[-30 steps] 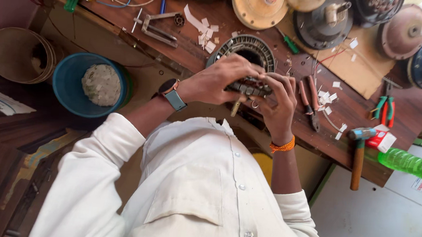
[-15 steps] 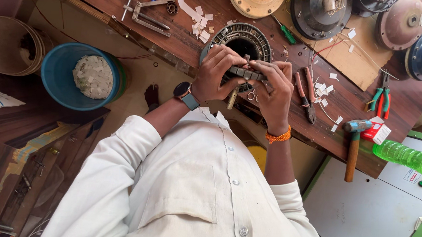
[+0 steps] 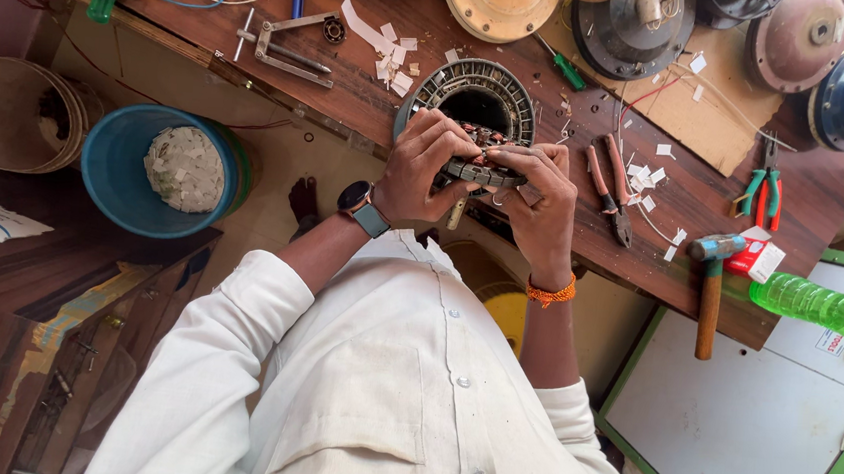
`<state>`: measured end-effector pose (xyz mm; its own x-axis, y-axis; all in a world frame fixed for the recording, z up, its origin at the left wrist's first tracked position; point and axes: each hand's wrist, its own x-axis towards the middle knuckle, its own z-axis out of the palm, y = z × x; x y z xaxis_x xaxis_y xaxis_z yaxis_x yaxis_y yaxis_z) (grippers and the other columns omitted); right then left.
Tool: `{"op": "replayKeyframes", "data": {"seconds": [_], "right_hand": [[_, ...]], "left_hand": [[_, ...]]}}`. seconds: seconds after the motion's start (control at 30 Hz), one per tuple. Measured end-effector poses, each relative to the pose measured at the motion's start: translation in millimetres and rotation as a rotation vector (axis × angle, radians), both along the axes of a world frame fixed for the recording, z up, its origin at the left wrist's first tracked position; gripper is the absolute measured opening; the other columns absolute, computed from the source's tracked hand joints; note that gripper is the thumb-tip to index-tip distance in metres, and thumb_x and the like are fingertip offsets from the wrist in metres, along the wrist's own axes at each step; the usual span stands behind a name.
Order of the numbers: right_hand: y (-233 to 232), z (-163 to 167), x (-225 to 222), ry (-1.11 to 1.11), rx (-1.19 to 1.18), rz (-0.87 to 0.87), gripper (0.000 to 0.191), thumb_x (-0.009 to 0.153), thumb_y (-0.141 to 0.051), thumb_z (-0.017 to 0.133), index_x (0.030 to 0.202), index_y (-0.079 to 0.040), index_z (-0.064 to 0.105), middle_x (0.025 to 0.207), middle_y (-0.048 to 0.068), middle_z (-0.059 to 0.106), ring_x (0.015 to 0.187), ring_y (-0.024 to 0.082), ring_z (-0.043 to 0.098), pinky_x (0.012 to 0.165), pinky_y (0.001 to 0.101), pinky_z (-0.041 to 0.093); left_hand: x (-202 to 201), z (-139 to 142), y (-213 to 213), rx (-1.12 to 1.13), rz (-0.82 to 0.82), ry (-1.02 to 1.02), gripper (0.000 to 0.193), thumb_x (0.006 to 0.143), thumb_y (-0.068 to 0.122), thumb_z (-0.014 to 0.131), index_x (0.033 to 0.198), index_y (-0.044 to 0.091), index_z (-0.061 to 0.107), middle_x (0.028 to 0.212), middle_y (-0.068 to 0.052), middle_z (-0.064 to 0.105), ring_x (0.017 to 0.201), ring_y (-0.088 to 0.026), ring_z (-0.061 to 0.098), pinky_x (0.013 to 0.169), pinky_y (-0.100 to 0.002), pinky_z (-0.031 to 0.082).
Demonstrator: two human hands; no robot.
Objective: The person works on an electric motor armature at a workbench, fitting small insulation pieces into the copper winding slots by hand. They use a screwdriver to press and adjust the pieces, cut material with scissors, and use pliers to trim and seat the slot insulation around the armature.
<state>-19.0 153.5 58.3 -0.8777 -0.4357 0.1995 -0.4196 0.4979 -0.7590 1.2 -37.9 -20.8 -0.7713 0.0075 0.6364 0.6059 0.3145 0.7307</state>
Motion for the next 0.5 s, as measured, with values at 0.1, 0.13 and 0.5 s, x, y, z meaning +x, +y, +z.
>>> {"op": "replayKeyframes", "data": {"seconds": [0.1,0.13,0.5], "right_hand": [[-2.2,6.6,7.5,-0.055,0.028,-0.069,0.055,0.074,0.012,0.070,0.125,-0.007,0.073,0.123,0.004,0.074,0.110,0.024,0.057,0.102,0.0348,0.050],[-4.2,7.4,10.6,-0.071,0.037,-0.105,0.057,0.074,0.012,0.070,0.128,-0.007,0.072,0.124,0.004,0.073,0.111,0.024,0.057,0.102,0.0348,0.050],[-10.5,14.1,15.7,0.003,0.081,-0.118,0.039,0.081,0.004,0.081,0.119,-0.006,0.072,0.125,0.006,0.074,0.116,0.027,0.059,0.103,0.0381,0.049]], "left_hand": [[0.2,0.6,-0.3,0.002,-0.010,-0.019,0.032,0.092,0.029,0.079,0.110,0.007,0.063,0.106,-0.011,0.065,0.105,-0.032,0.061,0.095,-0.046,0.047],[0.1,0.3,-0.1,0.004,-0.013,-0.026,0.033,0.092,0.029,0.079,0.110,0.007,0.063,0.106,-0.011,0.065,0.105,-0.032,0.061,0.095,-0.046,0.047],[2.4,3.8,0.0,0.026,-0.034,-0.077,0.029,0.088,0.022,0.081,0.107,0.007,0.063,0.104,-0.008,0.067,0.102,-0.030,0.060,0.096,-0.045,0.046]]}}
